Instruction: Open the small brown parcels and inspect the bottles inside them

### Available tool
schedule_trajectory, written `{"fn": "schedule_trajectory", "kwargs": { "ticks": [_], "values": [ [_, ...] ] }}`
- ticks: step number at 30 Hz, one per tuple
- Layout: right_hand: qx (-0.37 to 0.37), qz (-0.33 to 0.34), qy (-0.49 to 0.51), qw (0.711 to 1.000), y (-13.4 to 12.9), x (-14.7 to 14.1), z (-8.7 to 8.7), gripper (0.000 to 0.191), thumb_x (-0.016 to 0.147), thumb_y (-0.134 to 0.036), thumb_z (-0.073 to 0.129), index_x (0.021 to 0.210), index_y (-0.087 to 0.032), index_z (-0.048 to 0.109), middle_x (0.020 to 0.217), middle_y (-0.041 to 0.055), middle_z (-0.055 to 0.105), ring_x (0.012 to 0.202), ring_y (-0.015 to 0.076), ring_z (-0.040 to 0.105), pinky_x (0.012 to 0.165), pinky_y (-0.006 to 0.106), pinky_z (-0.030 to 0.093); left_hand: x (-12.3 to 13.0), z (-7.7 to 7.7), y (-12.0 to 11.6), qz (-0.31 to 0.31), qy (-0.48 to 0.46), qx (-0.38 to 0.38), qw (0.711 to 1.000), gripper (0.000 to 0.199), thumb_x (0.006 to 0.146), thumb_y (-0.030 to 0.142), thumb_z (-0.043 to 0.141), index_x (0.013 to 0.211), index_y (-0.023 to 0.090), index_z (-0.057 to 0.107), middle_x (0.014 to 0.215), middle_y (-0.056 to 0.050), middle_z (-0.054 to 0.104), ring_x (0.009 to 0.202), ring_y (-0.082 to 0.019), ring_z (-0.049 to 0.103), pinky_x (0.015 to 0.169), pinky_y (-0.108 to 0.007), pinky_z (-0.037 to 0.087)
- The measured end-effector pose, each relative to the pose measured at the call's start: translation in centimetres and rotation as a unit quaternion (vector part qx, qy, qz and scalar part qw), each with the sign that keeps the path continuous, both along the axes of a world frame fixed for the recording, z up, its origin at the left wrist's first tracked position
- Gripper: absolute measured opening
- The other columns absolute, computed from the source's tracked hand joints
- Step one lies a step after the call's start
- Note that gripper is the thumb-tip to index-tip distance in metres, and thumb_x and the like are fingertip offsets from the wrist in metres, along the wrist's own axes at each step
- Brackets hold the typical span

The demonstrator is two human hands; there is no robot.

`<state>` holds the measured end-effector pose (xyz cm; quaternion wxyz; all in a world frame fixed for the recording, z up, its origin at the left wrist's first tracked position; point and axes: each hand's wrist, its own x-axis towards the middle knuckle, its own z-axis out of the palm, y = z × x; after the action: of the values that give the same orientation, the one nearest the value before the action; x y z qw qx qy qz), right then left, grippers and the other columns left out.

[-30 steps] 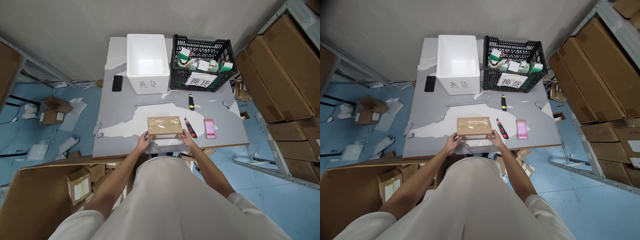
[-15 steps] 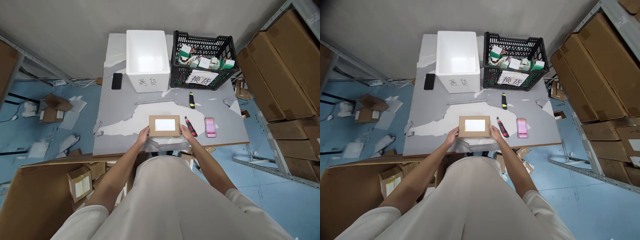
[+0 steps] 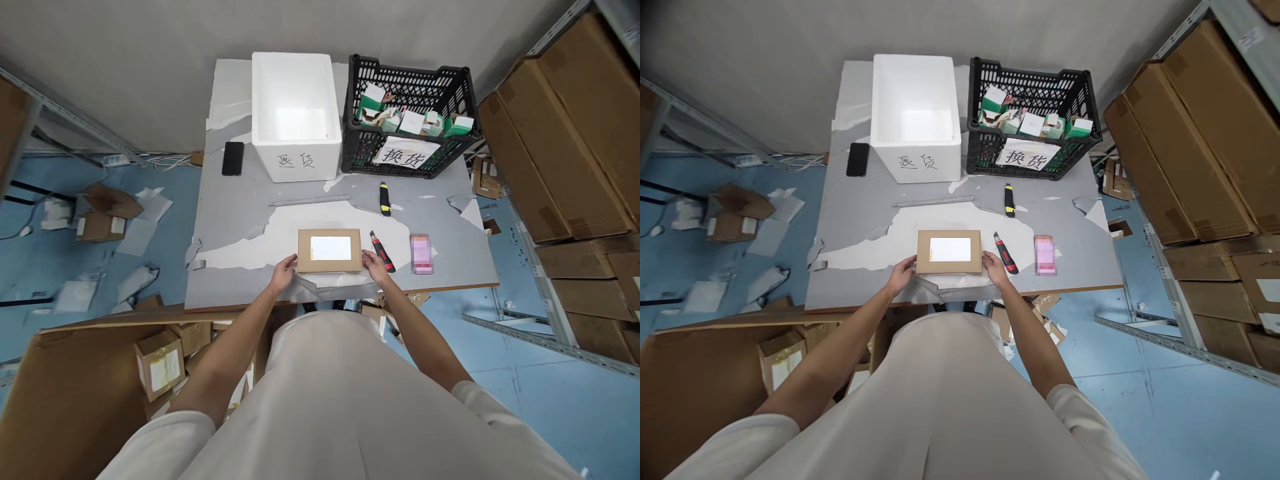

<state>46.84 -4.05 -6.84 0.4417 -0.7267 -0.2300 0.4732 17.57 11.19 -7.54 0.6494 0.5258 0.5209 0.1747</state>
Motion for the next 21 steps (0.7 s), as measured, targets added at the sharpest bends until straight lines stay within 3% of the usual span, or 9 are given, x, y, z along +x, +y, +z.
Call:
{"fn": "schedule_trajectory", "kwargs": {
  "ticks": [4,7,11,16,21],
  "values": [
    [0.005,0.037,-0.01,0.999,-1.2,-0.5,-0.6,0.055,0.065,-0.01,0.058,0.119,-0.022,0.061,0.12,0.008,0.065,0.109,0.0214,0.063,0.102,0.041,0.044,-1.0,-0.4,-0.6,-0.06,0.004,0.02,0.998,0.061,0.059,0.021,0.067,0.12,0.014,0.062,0.127,-0.012,0.063,0.126,-0.031,0.051,0.109,-0.047,0.036],
    [0.008,0.055,-0.005,0.998,-1.5,-1.0,-0.8,0.057,0.061,-0.009,0.061,0.116,-0.022,0.06,0.12,0.007,0.066,0.111,0.0229,0.062,0.104,0.044,0.043,-0.9,-0.4,-1.3,-0.061,-0.021,0.001,0.998,0.067,0.056,0.031,0.076,0.12,0.013,0.062,0.127,-0.012,0.063,0.127,-0.032,0.05,0.11,-0.047,0.035],
    [0.027,0.063,0.006,0.998,-1.4,-1.3,-0.1,0.05,0.067,-0.02,0.065,0.116,-0.022,0.059,0.121,0.0079,0.065,0.119,0.0239,0.057,0.104,0.044,0.042,-0.3,0.1,-1.6,-0.04,-0.046,0.004,0.998,0.072,0.057,0.048,0.078,0.118,0.013,0.062,0.128,-0.013,0.062,0.126,-0.031,0.051,0.111,-0.046,0.034],
    [0.103,0.081,0.033,0.991,-0.6,-0.6,2.2,0.039,0.075,-0.041,0.064,0.11,-0.023,0.058,0.116,0.0071,0.065,0.115,0.0206,0.057,0.103,0.037,0.042,0.1,2.3,-0.8,-0.011,-0.049,0.045,0.998,0.066,0.07,0.057,0.068,0.119,0.012,0.061,0.127,-0.015,0.062,0.12,-0.029,0.056,0.108,-0.044,0.039],
    [0.022,0.068,-0.068,0.995,1.1,0.5,3.6,0.038,0.082,-0.054,0.055,0.097,-0.019,0.06,0.095,0.0067,0.066,0.097,0.0193,0.06,0.09,0.035,0.048,0.8,4.5,-0.3,-0.02,-0.012,0.086,0.996,0.065,0.067,0.051,0.073,0.12,0.014,0.06,0.124,-0.013,0.063,0.112,-0.029,0.059,0.093,-0.042,0.05]
  ]
}}
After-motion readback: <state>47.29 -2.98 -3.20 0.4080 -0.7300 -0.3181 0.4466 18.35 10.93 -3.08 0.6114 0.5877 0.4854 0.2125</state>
